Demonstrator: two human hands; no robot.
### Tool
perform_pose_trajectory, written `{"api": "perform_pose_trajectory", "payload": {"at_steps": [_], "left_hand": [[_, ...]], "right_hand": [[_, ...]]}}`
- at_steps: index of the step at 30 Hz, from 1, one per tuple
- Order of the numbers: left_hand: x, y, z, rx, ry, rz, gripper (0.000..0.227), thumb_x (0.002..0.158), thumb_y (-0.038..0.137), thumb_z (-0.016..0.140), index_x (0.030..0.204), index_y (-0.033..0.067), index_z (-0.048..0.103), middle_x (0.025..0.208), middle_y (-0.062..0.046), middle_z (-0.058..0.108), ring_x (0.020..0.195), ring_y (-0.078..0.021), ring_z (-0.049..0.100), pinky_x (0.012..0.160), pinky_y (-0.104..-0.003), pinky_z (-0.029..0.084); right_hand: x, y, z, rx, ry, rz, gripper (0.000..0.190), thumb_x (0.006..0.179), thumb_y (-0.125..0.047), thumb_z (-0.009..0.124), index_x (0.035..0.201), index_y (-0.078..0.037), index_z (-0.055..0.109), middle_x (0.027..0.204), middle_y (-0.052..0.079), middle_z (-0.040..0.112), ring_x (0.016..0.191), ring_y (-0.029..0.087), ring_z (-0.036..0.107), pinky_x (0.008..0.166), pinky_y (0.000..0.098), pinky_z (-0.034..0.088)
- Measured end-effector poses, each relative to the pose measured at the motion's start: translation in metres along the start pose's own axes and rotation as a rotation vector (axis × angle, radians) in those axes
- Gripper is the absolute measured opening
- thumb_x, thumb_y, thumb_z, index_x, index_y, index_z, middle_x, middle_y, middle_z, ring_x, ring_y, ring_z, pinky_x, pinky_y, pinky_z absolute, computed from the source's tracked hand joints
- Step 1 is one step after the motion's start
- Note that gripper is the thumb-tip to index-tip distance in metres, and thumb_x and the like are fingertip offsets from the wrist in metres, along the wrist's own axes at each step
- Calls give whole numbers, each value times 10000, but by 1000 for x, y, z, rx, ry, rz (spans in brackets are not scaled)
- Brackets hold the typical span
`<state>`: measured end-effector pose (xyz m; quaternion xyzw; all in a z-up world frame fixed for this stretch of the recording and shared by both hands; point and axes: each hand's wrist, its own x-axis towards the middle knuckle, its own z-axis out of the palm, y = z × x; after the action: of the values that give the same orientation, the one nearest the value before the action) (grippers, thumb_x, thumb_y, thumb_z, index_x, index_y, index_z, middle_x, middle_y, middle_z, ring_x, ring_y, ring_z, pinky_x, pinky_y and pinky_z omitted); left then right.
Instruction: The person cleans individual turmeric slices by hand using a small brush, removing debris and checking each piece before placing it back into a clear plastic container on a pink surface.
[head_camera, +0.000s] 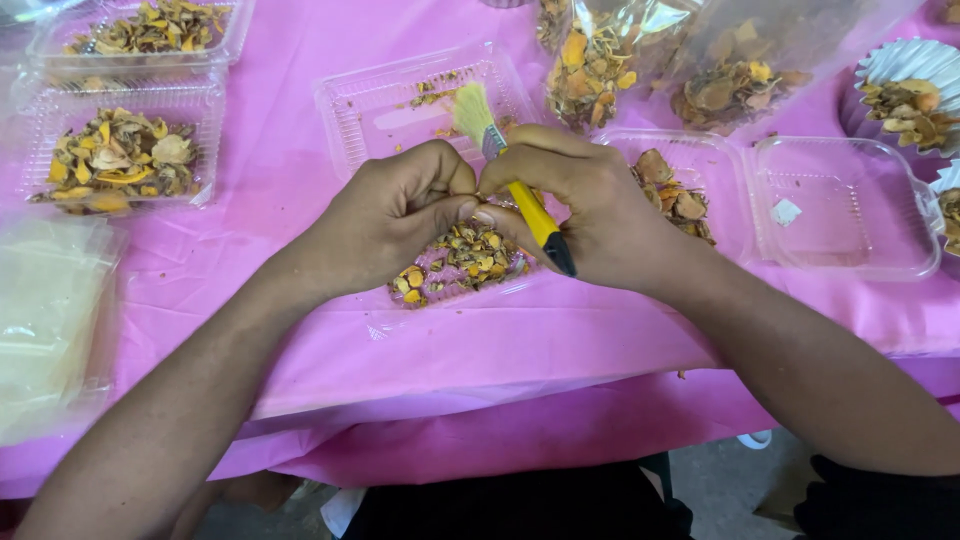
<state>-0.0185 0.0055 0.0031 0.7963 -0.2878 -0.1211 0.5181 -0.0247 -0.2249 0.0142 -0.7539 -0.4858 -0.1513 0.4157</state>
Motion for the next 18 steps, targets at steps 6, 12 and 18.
{"api": "perform_pose_trajectory", "payload": {"at_steps": [6, 12, 18], "left_hand": [[0, 3, -3, -195, -87, 155, 27, 1070, 67, 559, 1057, 87, 570, 960, -5, 572, 794, -78, 498, 692, -216, 429], [0, 3, -3, -267, -166, 194, 278, 1069, 275, 531, 1225, 56, 602, 1041, -2, 600, 906, -86, 552, 816, -235, 471], [-1, 7, -3, -225, -92, 122, 181, 1075, 264, 534, 1015, 106, 600, 710, 92, 354, 606, -39, 296, 539, -211, 249]], "right_hand": [[4, -14, -11, 110, -21, 73, 89, 1048, -88, 639, 988, -24, 625, 841, 73, 554, 721, 168, 470, 690, 301, 371], [0, -11, -9, 187, 10, 200, 67, 1040, -92, 655, 1011, -33, 646, 894, 58, 625, 767, 138, 567, 742, 283, 455], [2, -19, -13, 106, 16, 175, 68, 1047, -68, 642, 996, -23, 640, 844, 55, 603, 731, 139, 542, 716, 273, 440]]}}
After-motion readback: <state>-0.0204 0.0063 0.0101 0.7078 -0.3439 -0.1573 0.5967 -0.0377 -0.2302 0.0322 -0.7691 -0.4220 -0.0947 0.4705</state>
